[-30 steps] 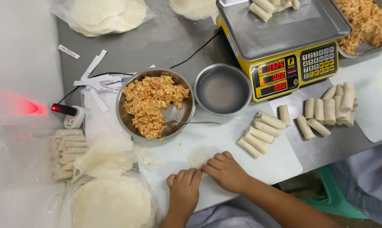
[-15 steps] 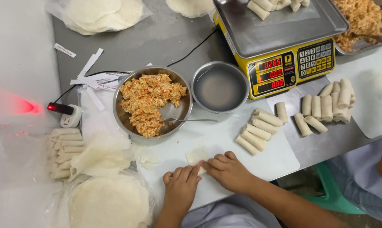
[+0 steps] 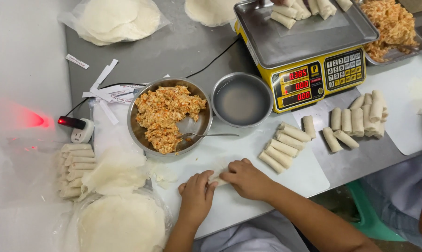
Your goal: Manually assembling spring rolls by scooping filling onto wrappers and rolling them up on a production table.
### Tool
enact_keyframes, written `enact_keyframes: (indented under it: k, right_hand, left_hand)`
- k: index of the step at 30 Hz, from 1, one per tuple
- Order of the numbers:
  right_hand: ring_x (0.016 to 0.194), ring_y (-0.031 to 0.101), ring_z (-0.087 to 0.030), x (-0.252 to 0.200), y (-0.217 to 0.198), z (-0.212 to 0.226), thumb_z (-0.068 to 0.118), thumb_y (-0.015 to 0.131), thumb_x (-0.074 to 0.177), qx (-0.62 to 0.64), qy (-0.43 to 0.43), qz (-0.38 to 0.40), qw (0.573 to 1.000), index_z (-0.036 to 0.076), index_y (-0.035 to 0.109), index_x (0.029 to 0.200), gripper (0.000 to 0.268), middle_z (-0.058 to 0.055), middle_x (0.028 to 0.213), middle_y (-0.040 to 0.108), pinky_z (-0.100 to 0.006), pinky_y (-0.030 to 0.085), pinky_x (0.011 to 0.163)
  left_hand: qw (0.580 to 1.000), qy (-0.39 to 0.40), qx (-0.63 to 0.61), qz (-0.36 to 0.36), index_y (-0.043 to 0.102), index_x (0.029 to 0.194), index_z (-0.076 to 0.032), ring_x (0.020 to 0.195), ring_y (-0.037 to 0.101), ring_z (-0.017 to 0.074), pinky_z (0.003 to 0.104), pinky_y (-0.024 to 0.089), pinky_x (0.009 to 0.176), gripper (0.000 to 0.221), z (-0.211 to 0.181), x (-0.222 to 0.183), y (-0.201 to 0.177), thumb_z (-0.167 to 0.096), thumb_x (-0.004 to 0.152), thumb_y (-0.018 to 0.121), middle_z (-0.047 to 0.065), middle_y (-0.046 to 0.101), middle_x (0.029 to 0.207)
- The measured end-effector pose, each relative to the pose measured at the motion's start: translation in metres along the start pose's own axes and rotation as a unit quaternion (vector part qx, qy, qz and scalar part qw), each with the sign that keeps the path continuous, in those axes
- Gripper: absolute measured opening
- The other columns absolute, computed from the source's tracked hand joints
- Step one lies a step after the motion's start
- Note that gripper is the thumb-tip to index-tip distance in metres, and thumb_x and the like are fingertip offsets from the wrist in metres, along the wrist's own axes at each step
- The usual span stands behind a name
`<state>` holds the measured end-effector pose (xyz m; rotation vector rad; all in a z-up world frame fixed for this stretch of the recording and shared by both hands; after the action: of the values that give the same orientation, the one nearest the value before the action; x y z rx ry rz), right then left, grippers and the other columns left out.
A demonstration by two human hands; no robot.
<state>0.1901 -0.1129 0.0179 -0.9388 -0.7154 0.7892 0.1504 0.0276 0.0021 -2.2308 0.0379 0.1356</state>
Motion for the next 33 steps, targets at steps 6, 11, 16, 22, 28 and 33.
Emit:
enact_keyframes:
  k: [6,11,16,22,28,33]
  right_hand:
    - [0.087,0.051,-0.026,0.015,-0.013,0.001,0.003,0.058,0.093,-0.062,0.01,-0.069,0.996,0.016,0.067,0.117,0.028,-0.001,0.095,0.058,-0.043,0.034,0.072]
    - [0.086,0.053,-0.022,0.005,-0.024,0.019,0.008,0.053,0.098,-0.135,-0.027,-0.097,0.986,0.014,0.066,0.118,0.025,0.002,0.102,0.064,-0.039,0.033,0.073]
    - [0.094,0.056,-0.019,0.003,-0.024,0.013,0.039,0.058,0.104,-0.189,-0.021,-0.123,0.974,0.018,0.068,0.124,0.031,0.005,0.111,0.063,-0.039,0.034,0.073]
    - [0.091,0.053,-0.026,0.015,-0.023,0.003,0.03,0.042,0.108,-0.09,-0.027,-0.064,0.993,0.012,0.062,0.126,0.032,-0.004,0.104,0.06,-0.042,0.035,0.079]
    - [0.077,0.046,-0.024,0.03,-0.026,-0.001,0.011,0.05,0.098,-0.073,-0.044,-0.055,0.995,0.02,0.061,0.111,0.02,-0.001,0.086,0.048,-0.042,0.028,0.071]
    - [0.09,0.052,-0.028,0.045,-0.025,-0.018,0.013,0.057,0.093,-0.066,-0.013,-0.088,0.994,0.023,0.064,0.102,0.015,-0.003,0.102,0.055,-0.044,0.032,0.075]
  left_hand:
    - [0.988,0.03,0.095,-0.117,0.07,0.097,-0.036,0.099,0.058,0.0201,0.045,0.029,0.078,0.016,-0.017,0.006,-0.015,-0.024,0.09,0.063,-0.009,0.063,0.105]
    - [0.923,0.193,0.232,-0.239,0.068,0.114,-0.028,0.093,0.059,0.0094,0.04,0.026,0.082,0.029,-0.043,-0.02,-0.024,-0.024,0.085,0.066,-0.014,0.064,0.103]
    - [0.95,0.172,0.212,-0.149,0.067,0.12,-0.028,0.102,0.055,0.0156,0.044,0.029,0.079,0.042,-0.025,-0.003,-0.015,-0.04,0.081,0.077,-0.011,0.062,0.115]
    - [0.995,0.086,0.049,0.0,0.071,0.122,-0.028,0.107,0.054,0.0207,0.044,0.03,0.089,0.033,-0.011,0.019,-0.016,-0.044,0.095,0.059,-0.005,0.061,0.11]
    - [1.0,-0.003,-0.004,0.025,0.062,0.125,-0.024,0.101,0.062,0.0213,0.046,0.032,0.093,0.035,-0.012,0.028,-0.025,-0.04,0.095,0.056,-0.004,0.07,0.099]
    - [0.987,-0.033,0.117,-0.107,0.057,0.131,-0.02,0.105,0.058,0.0267,0.052,0.037,0.084,0.055,-0.01,0.034,-0.03,-0.055,0.088,0.061,0.003,0.064,0.108]
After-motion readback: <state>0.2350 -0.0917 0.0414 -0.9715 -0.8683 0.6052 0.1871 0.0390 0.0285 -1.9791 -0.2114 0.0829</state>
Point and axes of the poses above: each hand's wrist, its own x-axis towards the middle knuckle, its own y-axis out of the palm, z = x × y, the point moved 9 cm from there along x, towards the middle knuckle
